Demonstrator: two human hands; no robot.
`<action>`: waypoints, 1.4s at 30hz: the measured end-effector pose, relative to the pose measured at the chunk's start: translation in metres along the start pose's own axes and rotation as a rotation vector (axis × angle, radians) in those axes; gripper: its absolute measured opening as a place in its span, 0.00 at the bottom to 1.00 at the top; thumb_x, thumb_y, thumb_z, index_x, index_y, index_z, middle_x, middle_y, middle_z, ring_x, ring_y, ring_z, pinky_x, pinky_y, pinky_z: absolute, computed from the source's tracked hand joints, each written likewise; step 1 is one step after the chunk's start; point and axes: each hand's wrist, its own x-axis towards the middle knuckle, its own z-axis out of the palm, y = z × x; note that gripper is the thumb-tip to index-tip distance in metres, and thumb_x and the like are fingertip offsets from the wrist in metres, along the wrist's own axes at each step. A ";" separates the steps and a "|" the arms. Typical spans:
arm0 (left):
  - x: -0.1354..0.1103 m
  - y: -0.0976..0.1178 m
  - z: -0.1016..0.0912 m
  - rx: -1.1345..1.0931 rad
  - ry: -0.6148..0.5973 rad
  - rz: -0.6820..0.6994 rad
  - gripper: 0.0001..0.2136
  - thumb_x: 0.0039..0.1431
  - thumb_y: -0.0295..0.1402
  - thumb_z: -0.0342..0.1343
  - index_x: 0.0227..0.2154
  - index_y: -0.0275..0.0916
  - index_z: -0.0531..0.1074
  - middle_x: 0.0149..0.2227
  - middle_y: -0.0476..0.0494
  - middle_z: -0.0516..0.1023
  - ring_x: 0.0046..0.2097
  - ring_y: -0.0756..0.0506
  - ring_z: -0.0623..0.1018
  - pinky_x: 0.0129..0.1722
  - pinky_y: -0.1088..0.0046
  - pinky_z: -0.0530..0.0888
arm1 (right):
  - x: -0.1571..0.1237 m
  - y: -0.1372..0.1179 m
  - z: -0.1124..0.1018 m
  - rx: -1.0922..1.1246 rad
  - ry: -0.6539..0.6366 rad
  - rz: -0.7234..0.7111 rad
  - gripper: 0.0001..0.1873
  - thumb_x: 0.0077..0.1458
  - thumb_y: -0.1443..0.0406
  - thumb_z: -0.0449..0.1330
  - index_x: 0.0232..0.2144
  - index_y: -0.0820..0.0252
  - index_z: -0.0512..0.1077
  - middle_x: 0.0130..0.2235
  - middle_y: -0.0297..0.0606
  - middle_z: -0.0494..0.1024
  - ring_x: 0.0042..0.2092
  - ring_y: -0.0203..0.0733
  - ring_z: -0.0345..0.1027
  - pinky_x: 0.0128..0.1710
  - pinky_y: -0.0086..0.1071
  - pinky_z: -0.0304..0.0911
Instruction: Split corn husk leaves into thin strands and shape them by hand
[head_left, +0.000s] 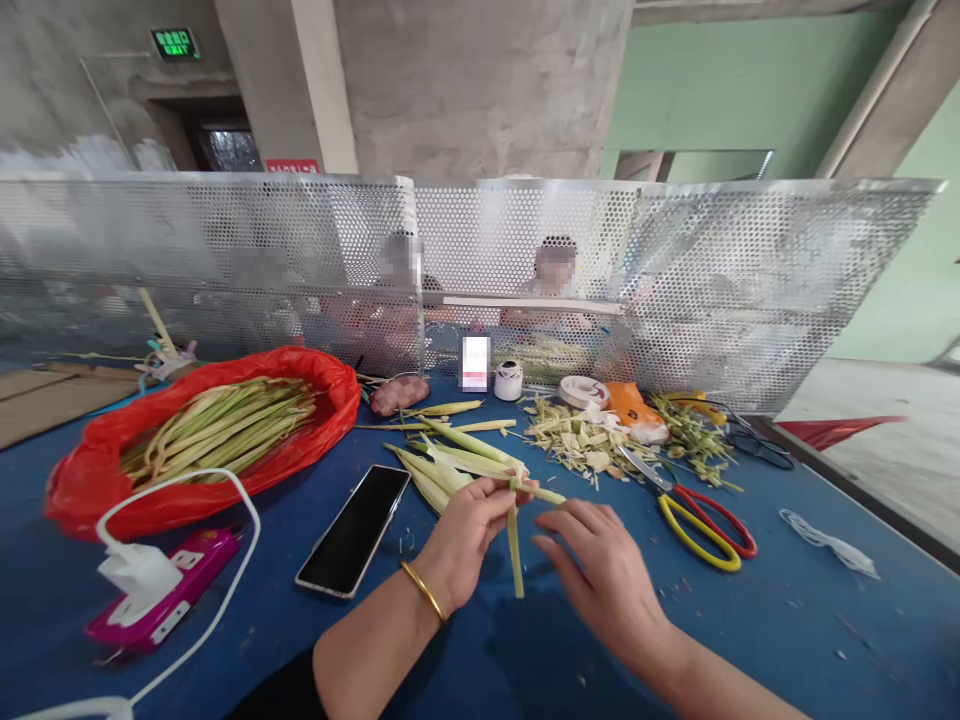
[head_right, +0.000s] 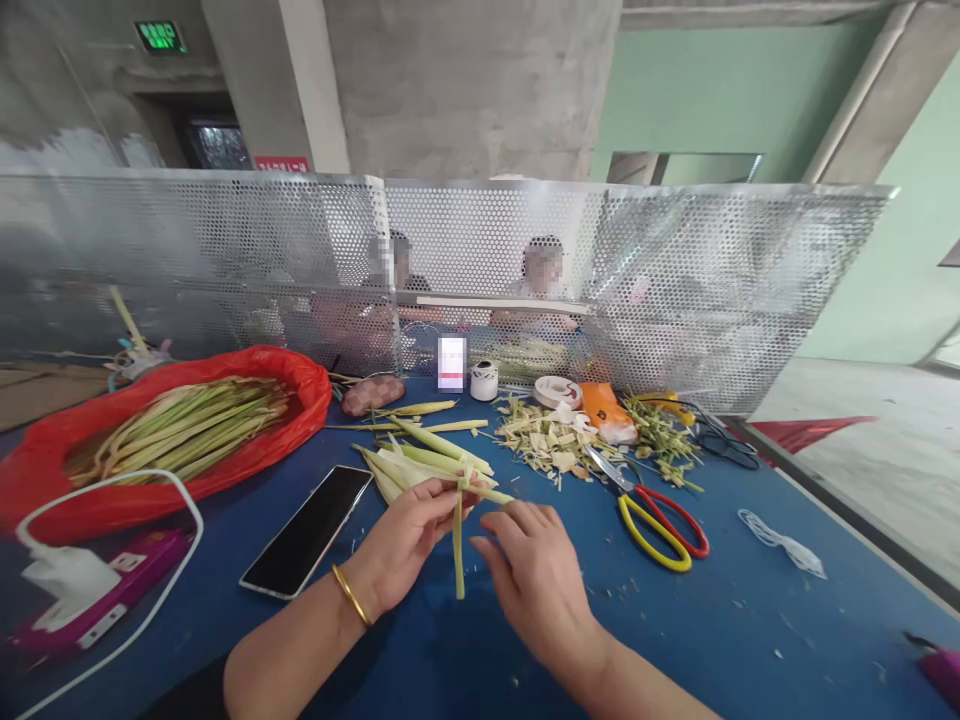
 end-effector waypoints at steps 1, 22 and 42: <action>0.000 0.000 -0.002 0.000 -0.002 0.018 0.11 0.47 0.31 0.64 0.35 0.34 0.78 0.44 0.38 0.80 0.49 0.43 0.75 0.51 0.72 0.68 | 0.003 -0.003 0.007 0.122 -0.081 0.090 0.09 0.61 0.61 0.54 0.32 0.56 0.72 0.33 0.37 0.76 0.35 0.42 0.69 0.35 0.33 0.62; 0.005 -0.027 -0.007 -0.016 0.170 -0.036 0.11 0.45 0.29 0.65 0.34 0.33 0.77 0.31 0.41 0.81 0.36 0.43 0.80 0.44 0.68 0.73 | -0.014 -0.004 0.043 0.416 -0.121 0.199 0.17 0.63 0.62 0.50 0.21 0.56 0.59 0.25 0.33 0.68 0.30 0.38 0.63 0.29 0.28 0.59; 0.006 -0.018 -0.013 0.210 0.169 -0.048 0.09 0.44 0.34 0.66 0.29 0.36 0.79 0.28 0.46 0.79 0.27 0.49 0.76 0.33 0.73 0.72 | 0.008 0.013 0.007 0.199 -0.180 0.094 0.16 0.64 0.60 0.50 0.24 0.56 0.68 0.23 0.33 0.72 0.29 0.38 0.66 0.31 0.30 0.61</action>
